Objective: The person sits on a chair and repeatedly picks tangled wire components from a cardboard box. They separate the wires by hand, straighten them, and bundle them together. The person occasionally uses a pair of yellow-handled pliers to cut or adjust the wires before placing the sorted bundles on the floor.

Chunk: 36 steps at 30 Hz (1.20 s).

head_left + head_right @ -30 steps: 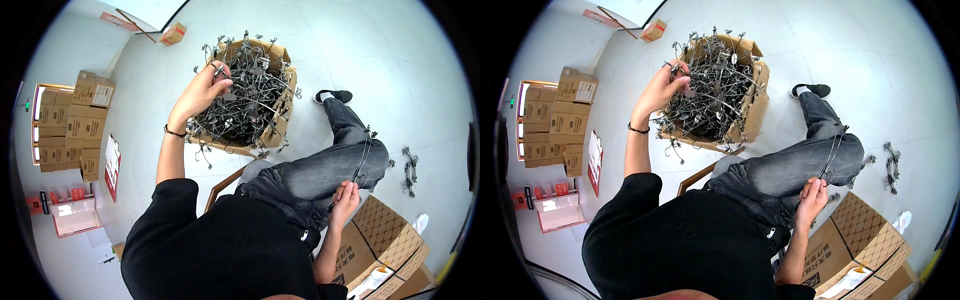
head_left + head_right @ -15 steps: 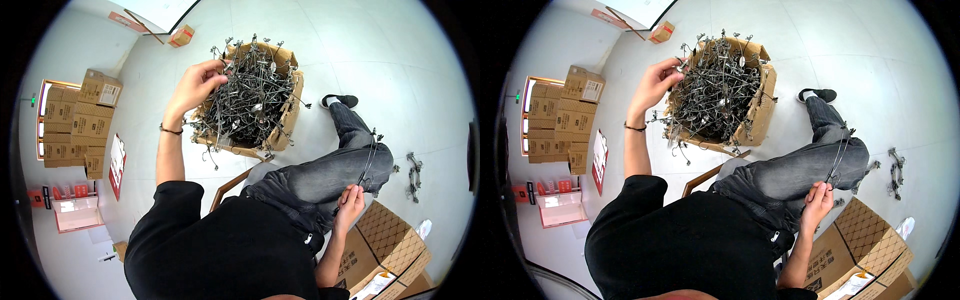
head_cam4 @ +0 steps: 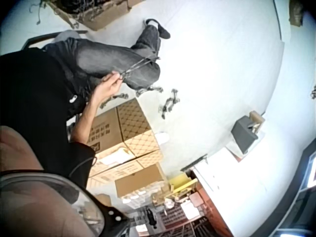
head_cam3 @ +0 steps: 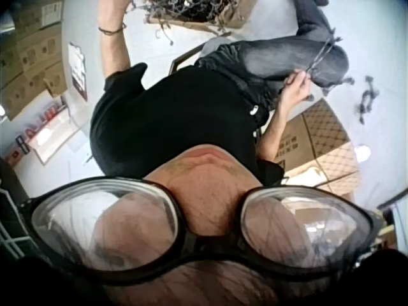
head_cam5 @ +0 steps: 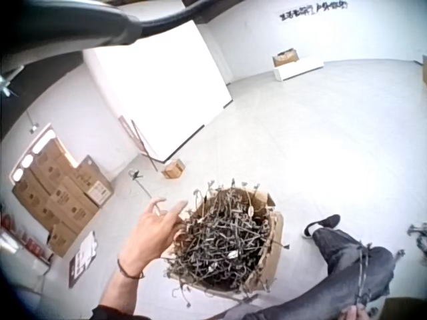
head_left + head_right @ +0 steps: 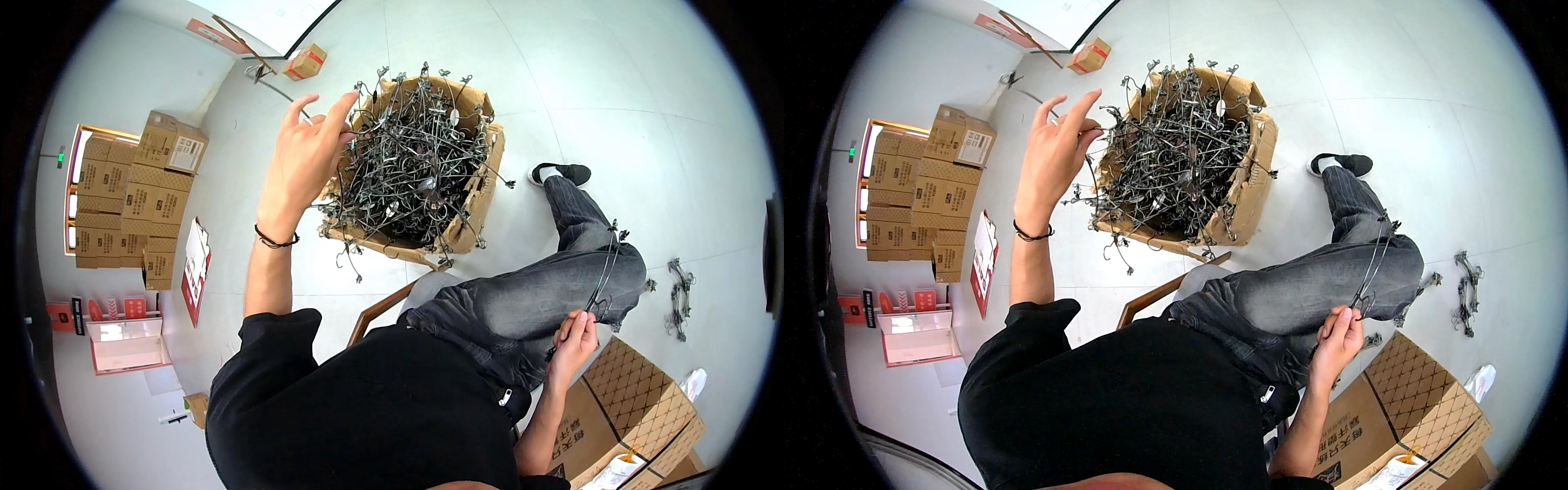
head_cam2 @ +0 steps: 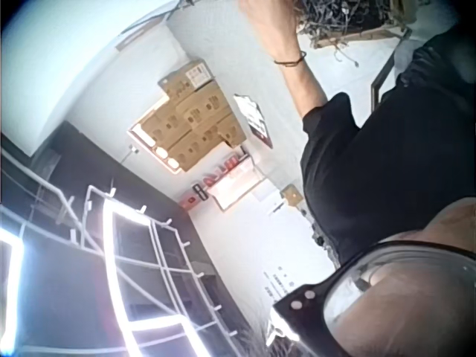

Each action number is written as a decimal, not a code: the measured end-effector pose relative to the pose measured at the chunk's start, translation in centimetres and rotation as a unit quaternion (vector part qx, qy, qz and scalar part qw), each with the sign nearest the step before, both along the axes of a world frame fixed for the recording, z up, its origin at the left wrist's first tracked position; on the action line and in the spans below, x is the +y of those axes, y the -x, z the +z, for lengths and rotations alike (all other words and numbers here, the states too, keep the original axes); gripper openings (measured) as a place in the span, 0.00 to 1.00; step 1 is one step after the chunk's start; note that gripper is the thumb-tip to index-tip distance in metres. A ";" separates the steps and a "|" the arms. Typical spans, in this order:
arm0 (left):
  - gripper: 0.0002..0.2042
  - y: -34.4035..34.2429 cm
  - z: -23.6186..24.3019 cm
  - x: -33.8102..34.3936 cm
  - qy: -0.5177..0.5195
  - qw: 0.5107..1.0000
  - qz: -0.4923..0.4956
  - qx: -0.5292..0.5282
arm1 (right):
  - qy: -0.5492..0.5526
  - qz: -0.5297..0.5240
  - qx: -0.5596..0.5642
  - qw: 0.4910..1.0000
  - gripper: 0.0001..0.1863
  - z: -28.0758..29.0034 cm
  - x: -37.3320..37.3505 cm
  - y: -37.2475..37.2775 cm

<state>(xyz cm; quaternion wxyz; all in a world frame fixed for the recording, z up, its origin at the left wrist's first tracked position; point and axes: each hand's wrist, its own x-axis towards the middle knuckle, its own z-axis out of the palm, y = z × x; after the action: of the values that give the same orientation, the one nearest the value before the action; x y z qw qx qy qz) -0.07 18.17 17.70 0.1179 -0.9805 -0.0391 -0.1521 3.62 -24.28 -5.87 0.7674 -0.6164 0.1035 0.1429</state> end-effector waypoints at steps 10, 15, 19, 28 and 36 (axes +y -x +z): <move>0.29 -2.8 -0.7 1.4 0.317 0.941 -0.013 0.115 | 0.006 0.003 -0.006 1.000 0.15 0.0 -0.2 -0.2; 0.36 -3.1 -1.4 2.0 0.351 0.930 0.012 0.114 | 0.002 -0.006 0.001 1.000 0.15 -0.2 0.0 -0.3; 0.39 -4.1 -0.8 1.9 0.365 0.922 0.002 0.128 | -0.001 0.001 0.008 1.000 0.15 -0.9 0.3 0.0; 0.36 -1.7 1.9 -5.3 0.435 0.875 -0.098 0.187 | 0.020 -0.013 0.026 0.999 0.14 -0.7 -0.6 0.0; 0.20 1.8 -2.2 -7.5 0.136 0.991 -0.014 0.006 | -0.031 0.015 0.014 0.999 0.13 -0.8 0.0 0.2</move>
<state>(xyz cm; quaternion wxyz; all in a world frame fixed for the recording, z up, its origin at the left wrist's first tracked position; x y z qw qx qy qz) -1.91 10.68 15.46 -0.0183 -0.9888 -0.0452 -0.1413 3.41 -24.24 -6.62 0.7824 -0.5918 0.1002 0.1663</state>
